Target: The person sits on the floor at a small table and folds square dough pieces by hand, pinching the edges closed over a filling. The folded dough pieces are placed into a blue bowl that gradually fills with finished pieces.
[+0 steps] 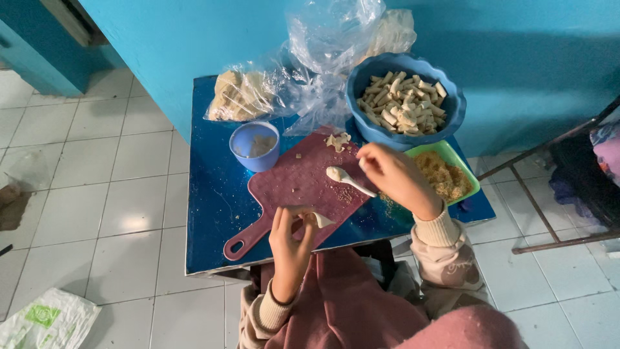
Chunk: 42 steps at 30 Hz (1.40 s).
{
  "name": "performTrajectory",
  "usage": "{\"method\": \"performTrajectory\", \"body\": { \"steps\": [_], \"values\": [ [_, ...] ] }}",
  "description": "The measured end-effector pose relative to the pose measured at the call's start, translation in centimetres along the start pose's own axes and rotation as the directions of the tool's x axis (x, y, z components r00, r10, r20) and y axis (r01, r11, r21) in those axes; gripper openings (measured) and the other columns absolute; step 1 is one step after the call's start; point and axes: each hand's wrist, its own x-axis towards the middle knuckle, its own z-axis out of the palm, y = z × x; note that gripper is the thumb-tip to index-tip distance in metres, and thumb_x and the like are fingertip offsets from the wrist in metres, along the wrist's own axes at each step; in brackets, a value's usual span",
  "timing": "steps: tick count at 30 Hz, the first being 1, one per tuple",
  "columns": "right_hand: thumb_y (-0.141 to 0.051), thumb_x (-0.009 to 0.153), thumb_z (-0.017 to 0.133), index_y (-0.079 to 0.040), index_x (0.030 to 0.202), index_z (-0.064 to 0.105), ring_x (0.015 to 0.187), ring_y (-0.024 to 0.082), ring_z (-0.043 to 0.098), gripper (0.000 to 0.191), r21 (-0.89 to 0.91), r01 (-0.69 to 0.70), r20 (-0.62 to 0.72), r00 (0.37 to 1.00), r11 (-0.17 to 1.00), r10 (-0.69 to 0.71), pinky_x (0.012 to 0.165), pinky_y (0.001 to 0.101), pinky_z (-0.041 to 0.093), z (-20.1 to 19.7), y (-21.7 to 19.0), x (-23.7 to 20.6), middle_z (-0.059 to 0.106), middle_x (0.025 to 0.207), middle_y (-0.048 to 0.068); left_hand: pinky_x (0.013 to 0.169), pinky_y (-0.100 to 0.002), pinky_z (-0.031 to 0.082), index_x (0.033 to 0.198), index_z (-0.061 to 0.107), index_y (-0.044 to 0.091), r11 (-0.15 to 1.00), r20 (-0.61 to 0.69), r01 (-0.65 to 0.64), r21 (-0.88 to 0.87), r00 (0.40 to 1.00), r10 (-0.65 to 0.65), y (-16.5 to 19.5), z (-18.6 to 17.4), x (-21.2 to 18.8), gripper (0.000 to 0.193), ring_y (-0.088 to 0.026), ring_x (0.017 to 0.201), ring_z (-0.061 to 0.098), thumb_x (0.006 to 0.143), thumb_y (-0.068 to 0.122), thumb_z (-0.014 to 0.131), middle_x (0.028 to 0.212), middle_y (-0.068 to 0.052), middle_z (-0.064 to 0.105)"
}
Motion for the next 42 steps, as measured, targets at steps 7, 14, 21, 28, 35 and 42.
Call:
{"method": "performTrajectory", "body": {
  "steps": [7,14,21,28,35,42],
  "values": [
    [-0.003,0.095,0.068,-0.008,0.121,0.064,0.120,0.031,0.064,0.027,0.079,0.305,-0.105,0.949,0.949,-0.296,0.100,0.0404,0.052,-0.1,-4.1,-2.2,0.066,0.126,0.011,0.079,-0.030,0.061,0.103,0.066,0.001,1.000,0.007,0.011,-0.005,1.000,-0.011,0.6,0.0,0.1,0.012,-0.020,0.088,0.070,0.091,-0.002,0.069,0.097,-0.011,0.064],
    [-0.012,0.090,0.078,-0.007,0.115,0.065,0.104,0.024,0.072,0.029,0.314,0.272,0.127,0.937,0.910,-0.325,0.089,0.0345,0.057,4.8,-3.0,-5.2,0.071,0.110,0.007,0.077,-0.029,0.060,0.102,0.065,0.000,0.998,0.016,0.052,-0.028,0.999,-0.052,-0.3,-0.2,0.0,0.013,-0.018,0.084,0.070,0.090,-0.002,0.068,0.096,-0.011,0.063],
    [-0.008,0.089,0.074,-0.007,0.110,0.067,0.090,0.021,0.076,0.022,0.289,0.228,0.053,0.966,0.930,-0.254,0.077,0.0307,0.059,6.9,-2.1,-6.0,0.074,0.100,0.007,0.071,-0.031,0.056,0.100,0.063,0.001,0.987,0.069,0.159,-0.008,0.985,-0.158,-1.2,0.0,0.2,0.011,-0.019,0.078,0.068,0.095,0.006,0.071,0.092,-0.011,0.067],
    [-0.012,0.098,0.069,-0.004,0.100,0.071,0.070,0.014,0.075,0.008,0.333,0.115,-0.079,0.992,0.936,-0.094,0.062,0.0255,0.057,7.2,-2.8,-6.1,0.074,0.083,0.006,0.080,-0.041,0.051,0.108,0.065,0.002,0.948,-0.021,-0.192,0.256,0.979,0.203,0.0,0.6,0.6,0.025,-0.033,0.094,0.062,0.086,0.005,0.076,0.102,-0.014,0.064],
    [-0.012,0.098,0.069,-0.003,0.100,0.072,0.062,0.015,0.065,0.010,0.305,0.082,-0.094,0.994,0.949,-0.056,0.058,0.0287,0.049,7.8,-2.8,-6.8,0.068,0.077,0.009,0.078,-0.039,0.053,0.106,0.068,0.004,0.970,0.017,-0.176,0.167,0.984,0.176,0.5,0.4,0.5,0.024,-0.030,0.091,0.066,0.085,0.004,0.079,0.099,-0.011,0.068],
    [-0.012,0.103,0.064,-0.001,0.103,0.069,0.068,0.012,0.068,0.013,0.352,0.124,-0.127,0.988,0.928,-0.084,0.059,0.0273,0.050,8.0,-2.6,-7.0,0.071,0.083,0.009,0.078,-0.035,0.055,0.104,0.067,0.002,0.991,0.035,-0.111,0.078,0.994,0.108,-0.1,0.3,0.3,0.019,-0.027,0.088,0.070,0.087,0.003,0.077,0.097,-0.012,0.069]
  ]
}}
